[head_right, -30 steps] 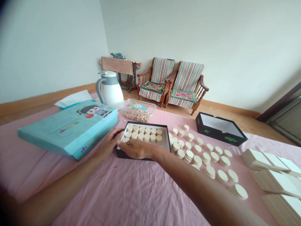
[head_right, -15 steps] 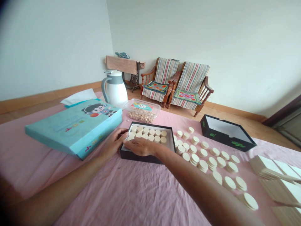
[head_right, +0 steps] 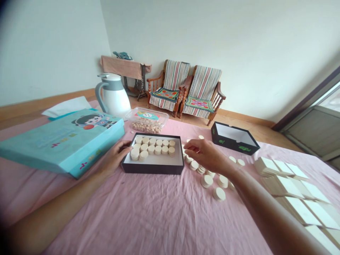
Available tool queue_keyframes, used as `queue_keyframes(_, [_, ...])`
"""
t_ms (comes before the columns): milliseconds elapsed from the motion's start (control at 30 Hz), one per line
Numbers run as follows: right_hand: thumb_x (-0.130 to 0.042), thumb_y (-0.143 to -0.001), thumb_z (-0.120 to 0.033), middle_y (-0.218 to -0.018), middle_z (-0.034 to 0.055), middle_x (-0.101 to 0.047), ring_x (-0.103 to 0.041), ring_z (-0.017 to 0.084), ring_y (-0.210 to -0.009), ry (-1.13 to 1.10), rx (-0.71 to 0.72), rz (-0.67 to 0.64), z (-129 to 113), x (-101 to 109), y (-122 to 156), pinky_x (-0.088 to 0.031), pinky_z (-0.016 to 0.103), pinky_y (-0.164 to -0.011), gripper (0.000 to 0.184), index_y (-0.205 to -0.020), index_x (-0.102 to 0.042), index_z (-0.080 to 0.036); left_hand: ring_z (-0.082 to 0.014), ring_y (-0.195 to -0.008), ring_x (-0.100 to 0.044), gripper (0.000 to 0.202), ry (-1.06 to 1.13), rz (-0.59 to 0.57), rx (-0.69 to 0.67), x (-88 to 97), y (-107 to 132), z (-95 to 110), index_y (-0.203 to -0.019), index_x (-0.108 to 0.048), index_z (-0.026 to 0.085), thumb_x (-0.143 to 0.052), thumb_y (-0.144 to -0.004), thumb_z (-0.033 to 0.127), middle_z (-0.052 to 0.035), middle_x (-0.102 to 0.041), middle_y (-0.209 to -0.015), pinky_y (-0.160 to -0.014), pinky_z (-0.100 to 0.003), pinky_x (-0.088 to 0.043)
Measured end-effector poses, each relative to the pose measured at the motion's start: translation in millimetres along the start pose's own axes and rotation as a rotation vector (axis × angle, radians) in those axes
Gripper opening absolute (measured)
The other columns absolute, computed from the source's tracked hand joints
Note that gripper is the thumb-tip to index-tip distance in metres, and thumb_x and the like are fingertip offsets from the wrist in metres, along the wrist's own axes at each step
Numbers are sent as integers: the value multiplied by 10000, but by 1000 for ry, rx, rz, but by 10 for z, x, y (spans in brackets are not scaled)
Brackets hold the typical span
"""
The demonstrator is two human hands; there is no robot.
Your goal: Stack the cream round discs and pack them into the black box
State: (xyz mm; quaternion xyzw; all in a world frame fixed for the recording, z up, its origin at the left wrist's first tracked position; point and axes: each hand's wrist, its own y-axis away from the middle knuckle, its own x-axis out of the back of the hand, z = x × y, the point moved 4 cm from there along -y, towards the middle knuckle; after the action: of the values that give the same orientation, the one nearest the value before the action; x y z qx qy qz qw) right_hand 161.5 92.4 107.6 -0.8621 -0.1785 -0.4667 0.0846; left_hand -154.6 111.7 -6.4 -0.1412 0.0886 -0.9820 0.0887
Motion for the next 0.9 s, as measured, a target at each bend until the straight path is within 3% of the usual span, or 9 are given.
queue_keyframes(133, [-549, -774, -211, -894, 76, -692, -619, 199, -824, 258, -65, 28, 468, -79, 138, -431, 288, -727, 213, -948, -658, -158, -245, -925, -632, 438, -29, 12, -21, 8, -5, -23, -1044, -625, 159, -612, -735, 469, -74, -683, -1034, -765, -312, -476])
queue_keyframes(233, [-563, -770, -239, -974, 110, -677, -583, 249, -957, 466, -75, 66, 627, -254, 162, -393, 338, -808, 259, -1000, -643, -149, -241, -921, -632, 434, -38, 21, -34, 4, 0, -15, -1034, -630, 161, -606, -739, 478, -74, -687, -1029, -761, -304, -474])
queue_keyframes(467, [-489, -828, -510, -953, 175, -643, -507, 313, -974, 750, -147, 128, 542, -498, 135, -320, 428, -832, 415, -864, -656, -131, -247, -942, -631, 444, -44, 9, -42, 2, 0, 2, -1048, -626, 155, -588, -753, 484, -82, -680, -1049, -772, -313, -475])
queue_keyframes(900, [-514, -786, -349, -954, 116, -638, -498, 289, -1003, 683, -151, 108, 645, -622, 88, -260, 418, -854, 238, -872, -646, -171, -260, -969, -612, 461, -52, -10, -12, -12, 18, 49, -1059, -599, 136, -562, -763, 486, -89, -664, -1045, -796, -333, -475])
